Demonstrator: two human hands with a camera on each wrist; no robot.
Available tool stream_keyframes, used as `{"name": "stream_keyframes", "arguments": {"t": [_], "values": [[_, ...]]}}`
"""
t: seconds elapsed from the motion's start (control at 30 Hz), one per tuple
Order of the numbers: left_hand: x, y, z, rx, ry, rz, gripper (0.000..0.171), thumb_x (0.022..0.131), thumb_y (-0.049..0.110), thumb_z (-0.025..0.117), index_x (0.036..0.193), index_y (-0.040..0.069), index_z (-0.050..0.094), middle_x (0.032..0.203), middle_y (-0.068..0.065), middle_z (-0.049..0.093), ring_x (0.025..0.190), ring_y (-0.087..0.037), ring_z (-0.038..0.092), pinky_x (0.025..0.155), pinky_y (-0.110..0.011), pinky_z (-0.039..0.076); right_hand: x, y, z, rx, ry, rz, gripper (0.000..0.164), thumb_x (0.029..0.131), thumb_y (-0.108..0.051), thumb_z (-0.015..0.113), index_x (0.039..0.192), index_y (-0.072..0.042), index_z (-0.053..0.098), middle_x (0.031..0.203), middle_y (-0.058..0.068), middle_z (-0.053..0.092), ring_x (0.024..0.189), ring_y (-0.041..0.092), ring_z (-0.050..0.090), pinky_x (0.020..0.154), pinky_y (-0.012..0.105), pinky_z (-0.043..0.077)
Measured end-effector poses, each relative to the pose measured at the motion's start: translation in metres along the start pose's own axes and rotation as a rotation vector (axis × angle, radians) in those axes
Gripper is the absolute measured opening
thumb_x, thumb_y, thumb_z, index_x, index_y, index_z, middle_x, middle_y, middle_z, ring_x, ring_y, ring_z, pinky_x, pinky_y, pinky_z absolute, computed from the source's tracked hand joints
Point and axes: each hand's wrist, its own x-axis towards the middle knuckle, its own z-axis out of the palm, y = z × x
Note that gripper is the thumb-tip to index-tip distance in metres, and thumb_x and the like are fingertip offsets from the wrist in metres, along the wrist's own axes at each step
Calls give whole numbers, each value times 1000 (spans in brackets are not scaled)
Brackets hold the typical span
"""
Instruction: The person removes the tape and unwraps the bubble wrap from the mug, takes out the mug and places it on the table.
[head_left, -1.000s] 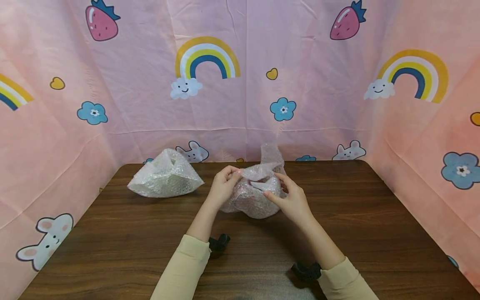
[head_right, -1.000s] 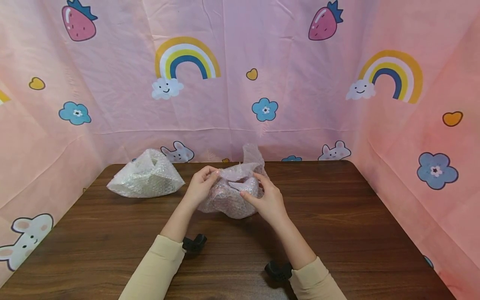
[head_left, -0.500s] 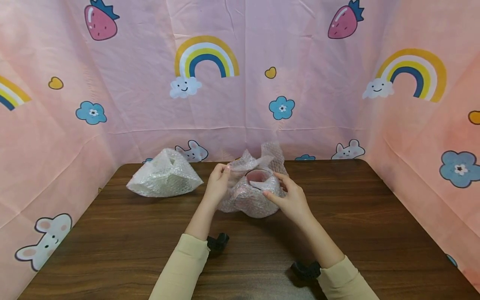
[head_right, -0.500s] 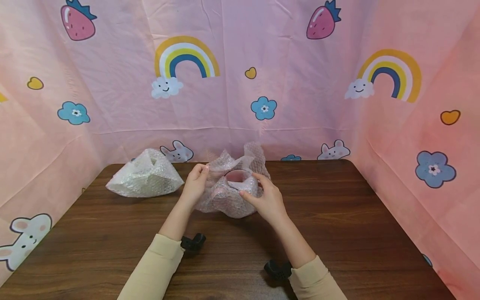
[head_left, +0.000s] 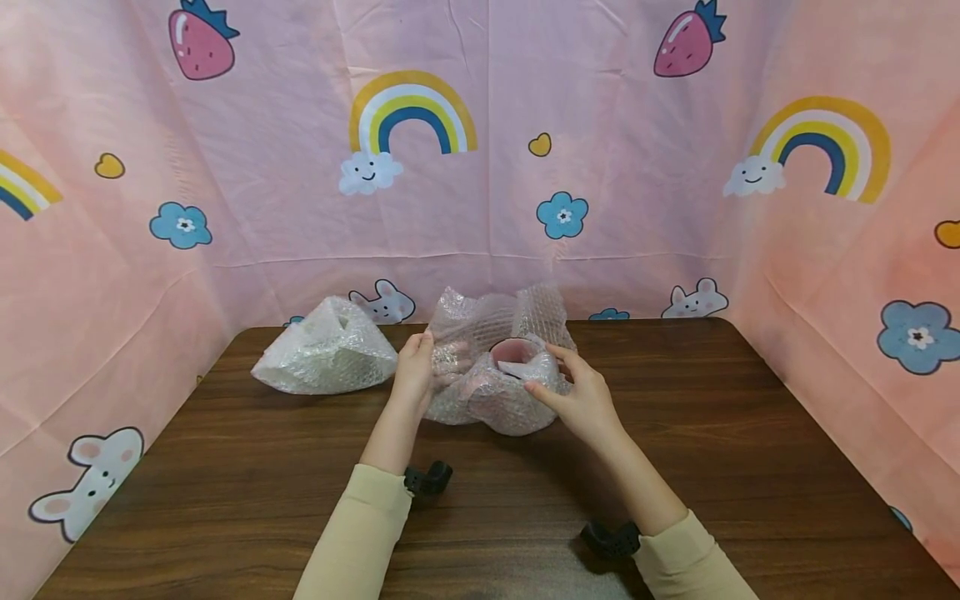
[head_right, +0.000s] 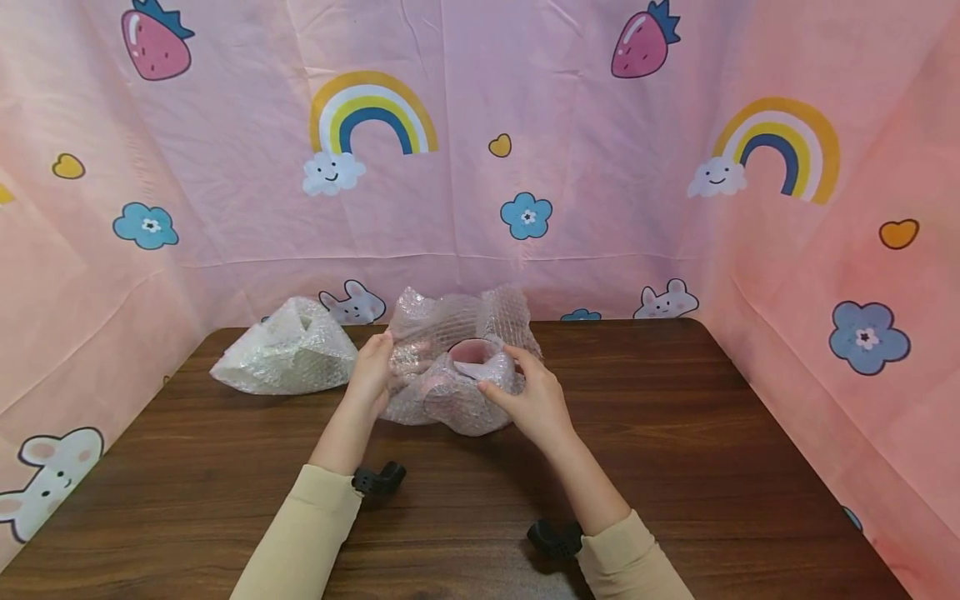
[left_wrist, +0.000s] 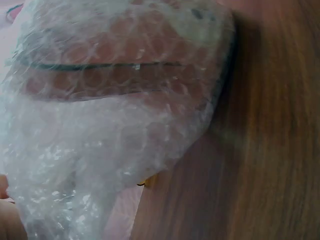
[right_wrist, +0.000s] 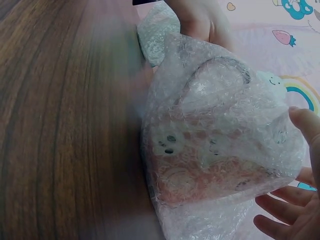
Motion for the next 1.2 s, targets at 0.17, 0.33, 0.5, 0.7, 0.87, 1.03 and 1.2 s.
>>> {"name": "stream_keyframes", "arguments": {"t": [0.17,0.33,0.5,0.7,0.87,1.03,1.2], "values": [[2,0,-6,-8,27,-27,44,106,32,31,132,-3,37,135,-17,37,103,-24,49,70,-30,51,0,-1,1,4,1,-14,66,83,-39,75,138,-12,51,136,12,52,116,31,55,89,50,48],[5,-2,-12,-31,-8,-54,49,106,34,29,142,2,29,148,-15,24,122,-38,43,84,-43,51,0,1,1,8,5,-24,66,83,-39,75,137,-11,51,137,12,52,116,30,55,91,50,47],[7,-5,-18,64,-6,-45,52,105,37,30,146,5,26,154,-14,18,138,-34,19,108,-49,25,1,2,2,14,8,-22,67,82,-41,75,137,-12,51,137,12,51,116,30,56,90,50,47],[5,0,-18,173,11,16,52,105,32,36,151,12,20,154,-14,19,139,-33,20,109,-50,21,1,2,2,5,21,-25,65,82,-40,76,135,-11,53,136,12,52,114,30,57,86,49,50],[-3,10,-12,328,0,163,57,103,23,42,154,17,15,150,-19,28,135,-33,30,105,-51,30,1,2,2,-16,46,-25,64,81,-41,76,134,-11,54,134,11,55,112,29,59,85,49,50],[-8,16,-6,583,14,291,57,100,23,49,152,15,27,154,-13,26,141,-31,21,110,-52,20,1,1,2,-26,62,-30,64,81,-42,76,132,-10,56,132,11,57,111,28,60,85,49,50],[-11,17,-1,708,37,435,62,96,20,56,148,0,31,156,-15,19,144,-26,4,113,-50,3,2,1,3,-11,89,-54,59,82,-37,76,129,-7,58,128,12,59,107,28,61,85,47,51]]}}
